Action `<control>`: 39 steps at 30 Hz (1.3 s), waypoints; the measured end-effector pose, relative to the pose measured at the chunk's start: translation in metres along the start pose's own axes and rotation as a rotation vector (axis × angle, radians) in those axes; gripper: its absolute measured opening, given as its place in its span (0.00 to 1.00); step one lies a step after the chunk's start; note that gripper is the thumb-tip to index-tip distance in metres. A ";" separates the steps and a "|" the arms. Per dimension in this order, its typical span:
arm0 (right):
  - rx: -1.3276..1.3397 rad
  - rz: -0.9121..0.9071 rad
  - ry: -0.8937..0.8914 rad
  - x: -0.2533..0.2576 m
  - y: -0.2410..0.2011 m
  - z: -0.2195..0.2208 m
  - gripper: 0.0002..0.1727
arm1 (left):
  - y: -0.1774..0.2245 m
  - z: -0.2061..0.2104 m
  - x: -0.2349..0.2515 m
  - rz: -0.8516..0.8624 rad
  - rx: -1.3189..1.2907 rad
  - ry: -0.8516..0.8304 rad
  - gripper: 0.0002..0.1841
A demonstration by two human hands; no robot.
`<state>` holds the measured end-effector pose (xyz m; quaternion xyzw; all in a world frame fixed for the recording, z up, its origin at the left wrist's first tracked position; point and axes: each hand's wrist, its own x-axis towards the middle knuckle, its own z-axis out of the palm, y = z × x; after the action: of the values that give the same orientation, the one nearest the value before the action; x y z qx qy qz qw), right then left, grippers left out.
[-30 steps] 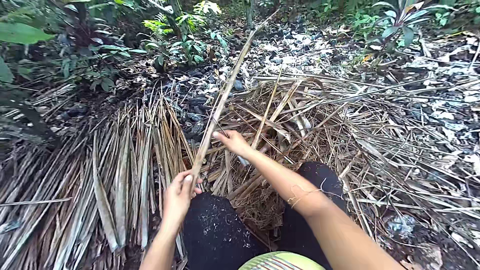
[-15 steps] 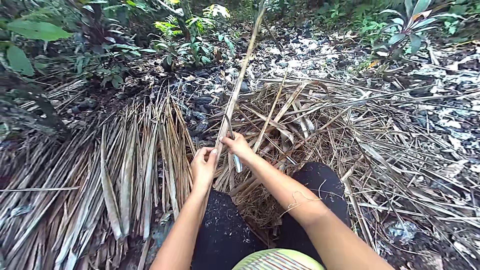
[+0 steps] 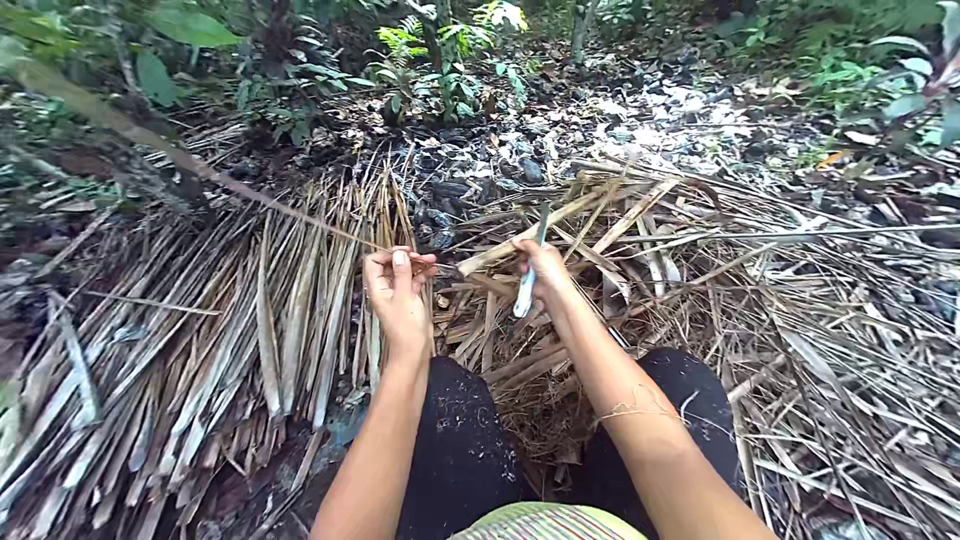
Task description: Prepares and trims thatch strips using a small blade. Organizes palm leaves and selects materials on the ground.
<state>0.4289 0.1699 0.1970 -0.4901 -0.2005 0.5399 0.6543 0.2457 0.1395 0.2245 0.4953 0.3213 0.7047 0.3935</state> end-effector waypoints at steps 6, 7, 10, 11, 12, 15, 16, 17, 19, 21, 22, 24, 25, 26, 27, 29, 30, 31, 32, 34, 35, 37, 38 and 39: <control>0.027 -0.112 -0.011 0.006 -0.029 0.007 0.07 | 0.007 0.000 -0.001 0.264 -0.223 0.169 0.09; 0.023 -0.137 0.019 0.012 -0.032 -0.001 0.06 | 0.016 -0.010 0.003 0.293 -0.228 0.207 0.09; -0.005 -0.192 0.152 0.033 -0.045 -0.039 0.06 | 0.048 -0.046 0.016 0.398 -0.235 0.327 0.11; -0.009 -0.205 0.200 0.043 -0.051 -0.055 0.06 | 0.059 -0.061 0.018 0.428 -0.232 0.379 0.11; -0.015 -0.209 0.249 0.050 -0.056 -0.072 0.05 | 0.071 -0.080 0.019 0.462 -0.218 0.422 0.12; -0.037 -0.252 0.366 0.063 -0.076 -0.111 0.06 | 0.103 -0.117 0.018 0.561 -0.176 0.532 0.13; -0.067 -0.261 0.376 0.063 -0.083 -0.114 0.06 | 0.109 -0.117 0.016 0.565 -0.160 0.558 0.13; -0.107 -0.274 0.374 0.062 -0.089 -0.114 0.05 | 0.112 -0.114 0.013 0.567 -0.151 0.580 0.14; -0.156 -0.299 0.370 0.061 -0.095 -0.109 0.05 | 0.116 -0.112 0.012 0.586 -0.147 0.581 0.15; -0.190 -0.318 0.433 0.071 -0.099 -0.111 0.04 | 0.124 -0.123 0.010 0.623 -0.169 0.537 0.16; -0.242 -0.321 0.499 0.080 -0.099 -0.126 0.06 | 0.131 -0.142 0.007 0.647 -0.185 0.528 0.18; -0.366 -0.263 0.590 0.090 -0.097 -0.180 0.26 | 0.156 -0.198 -0.002 0.691 -0.146 0.540 0.19; -0.441 -0.226 0.615 0.090 -0.095 -0.202 0.30 | 0.164 -0.207 -0.003 0.694 -0.082 0.561 0.18; -0.584 -0.198 0.628 0.090 -0.098 -0.216 0.30 | 0.164 -0.199 -0.005 0.645 0.012 0.548 0.17; -0.737 -0.159 0.600 0.087 -0.099 -0.228 0.35 | 0.157 -0.184 -0.005 0.559 0.133 0.507 0.16; -1.095 -0.062 0.506 0.082 -0.095 -0.240 0.46 | 0.132 -0.150 -0.007 0.401 0.383 0.379 0.10; -1.220 -0.032 0.480 0.075 -0.095 -0.234 0.48 | 0.119 -0.135 -0.009 0.376 0.492 0.315 0.09; -1.277 -0.050 0.452 0.066 -0.094 -0.224 0.46 | 0.107 -0.124 -0.013 0.375 0.590 0.250 0.08; -1.269 -0.123 0.401 0.057 -0.092 -0.214 0.41 | 0.095 -0.115 -0.018 0.372 0.679 0.188 0.09; -1.126 -0.270 0.244 0.038 -0.087 -0.186 0.32 | 0.071 -0.097 -0.030 0.334 0.814 0.060 0.14; -1.040 -0.319 0.148 0.022 -0.084 -0.168 0.29 | 0.059 -0.089 -0.036 0.304 0.861 -0.010 0.16; -0.857 -0.384 -0.081 -0.021 -0.076 -0.128 0.26 | 0.038 -0.073 -0.045 0.246 0.929 -0.126 0.18; -0.774 -0.396 -0.231 -0.045 -0.070 -0.111 0.25 | 0.030 -0.065 -0.048 0.229 0.947 -0.158 0.18; -0.701 -0.412 -0.377 -0.064 -0.061 -0.097 0.24 | 0.025 -0.057 -0.051 0.211 0.951 -0.184 0.17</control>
<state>0.5153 0.0745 0.2234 -0.5251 -0.5807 0.3775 0.4945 0.1956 0.0793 0.2054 0.7098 0.5193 0.4695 0.0773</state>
